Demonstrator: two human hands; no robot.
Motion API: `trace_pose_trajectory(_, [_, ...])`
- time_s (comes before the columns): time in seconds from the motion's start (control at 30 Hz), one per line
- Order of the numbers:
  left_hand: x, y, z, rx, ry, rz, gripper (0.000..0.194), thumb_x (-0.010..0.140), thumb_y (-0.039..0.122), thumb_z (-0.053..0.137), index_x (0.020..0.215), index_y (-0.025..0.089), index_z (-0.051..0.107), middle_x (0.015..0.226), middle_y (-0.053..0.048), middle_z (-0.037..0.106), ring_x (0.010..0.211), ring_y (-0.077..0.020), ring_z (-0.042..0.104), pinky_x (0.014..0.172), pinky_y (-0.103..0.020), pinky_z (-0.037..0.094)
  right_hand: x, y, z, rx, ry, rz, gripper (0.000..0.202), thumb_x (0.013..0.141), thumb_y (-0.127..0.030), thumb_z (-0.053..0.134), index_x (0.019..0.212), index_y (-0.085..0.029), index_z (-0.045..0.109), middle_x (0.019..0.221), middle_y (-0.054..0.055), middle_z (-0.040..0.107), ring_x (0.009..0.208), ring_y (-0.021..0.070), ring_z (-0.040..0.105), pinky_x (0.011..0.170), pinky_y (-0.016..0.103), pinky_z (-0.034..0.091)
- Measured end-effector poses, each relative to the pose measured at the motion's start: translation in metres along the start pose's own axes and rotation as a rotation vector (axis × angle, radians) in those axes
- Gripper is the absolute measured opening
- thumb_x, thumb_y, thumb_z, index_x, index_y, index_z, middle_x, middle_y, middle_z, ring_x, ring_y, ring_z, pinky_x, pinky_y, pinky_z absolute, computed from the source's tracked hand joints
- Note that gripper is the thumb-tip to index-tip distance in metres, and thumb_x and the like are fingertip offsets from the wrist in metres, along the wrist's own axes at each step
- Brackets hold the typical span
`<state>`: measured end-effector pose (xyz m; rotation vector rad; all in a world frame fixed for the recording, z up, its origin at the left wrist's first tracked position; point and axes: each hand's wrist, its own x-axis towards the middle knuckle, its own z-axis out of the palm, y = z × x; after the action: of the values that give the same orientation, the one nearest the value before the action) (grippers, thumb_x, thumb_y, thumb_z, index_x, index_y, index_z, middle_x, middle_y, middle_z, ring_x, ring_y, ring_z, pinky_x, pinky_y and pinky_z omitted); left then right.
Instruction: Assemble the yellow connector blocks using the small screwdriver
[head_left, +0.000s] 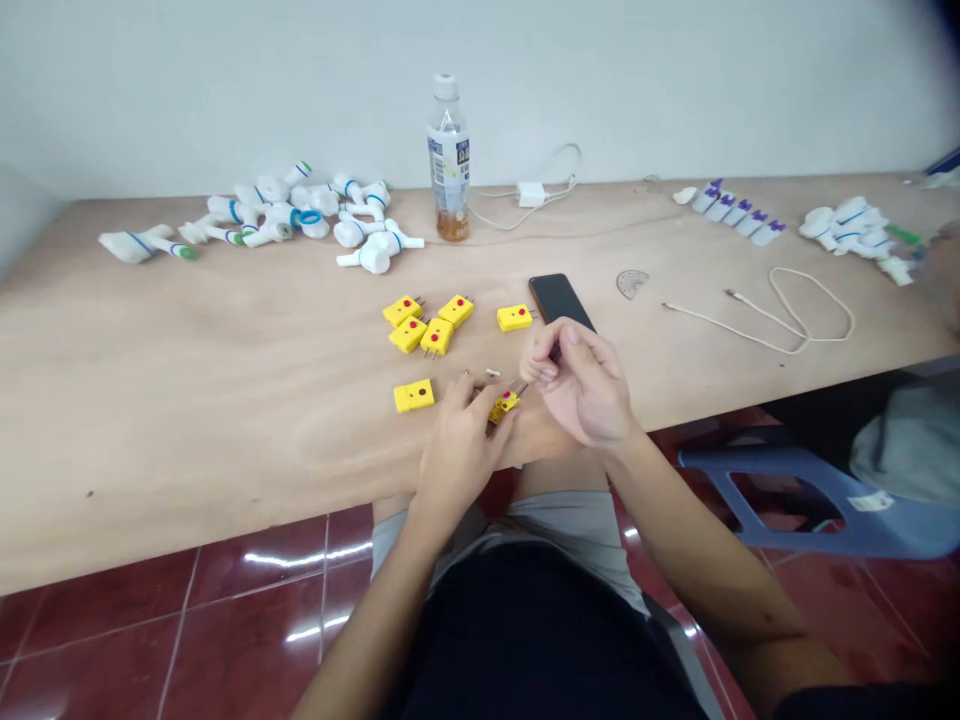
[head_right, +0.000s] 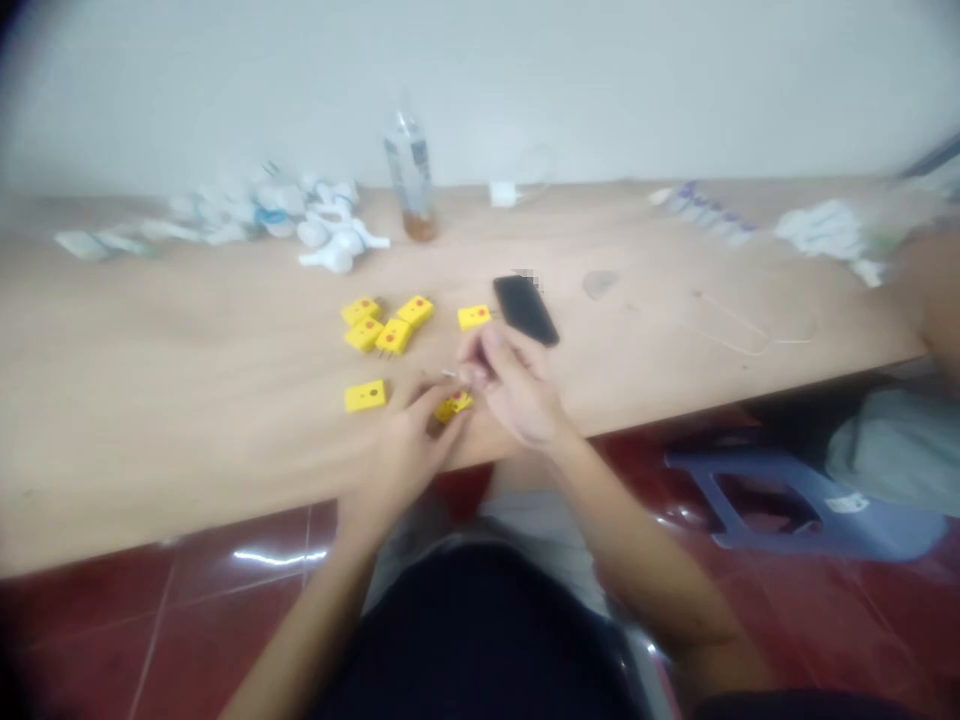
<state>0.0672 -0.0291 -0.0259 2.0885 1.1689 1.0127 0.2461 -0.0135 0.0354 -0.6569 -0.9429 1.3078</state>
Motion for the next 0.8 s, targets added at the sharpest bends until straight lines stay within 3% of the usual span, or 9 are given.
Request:
trace_pose_trajectory(0.27, [0.0011,0.0004,-0.0006,0.0,-0.009,0.013,0.026,0.111,0.024,0.073,0.137,0.025,0.076,0.137,-0.012,0.073,0.126,-0.0315,0.075,0.113,-0.051,0.065,-0.0006,0.0057,-0.0012,-0.008,0.0,-0.008,0.035,0.104,-0.051,0.086,0.088,-0.02,0.081,0.074,-0.002,0.052,0.067,0.0116,0.044,0.066,0.03,0.036])
trace_pose_trajectory(0.8, [0.0011,0.002,-0.0018,-0.001,-0.008,0.007,0.027,0.112,0.024,0.072,0.138,0.026,0.076,0.138,-0.012,0.073,0.128,-0.0306,0.076,0.114,-0.05,0.065,-0.0001,0.0046,0.0022,-0.067,0.024,-0.003,0.043,0.1,-0.06,0.087,0.085,-0.022,0.074,0.072,-0.003,0.048,0.067,0.0139,0.042,0.066,0.032,0.038])
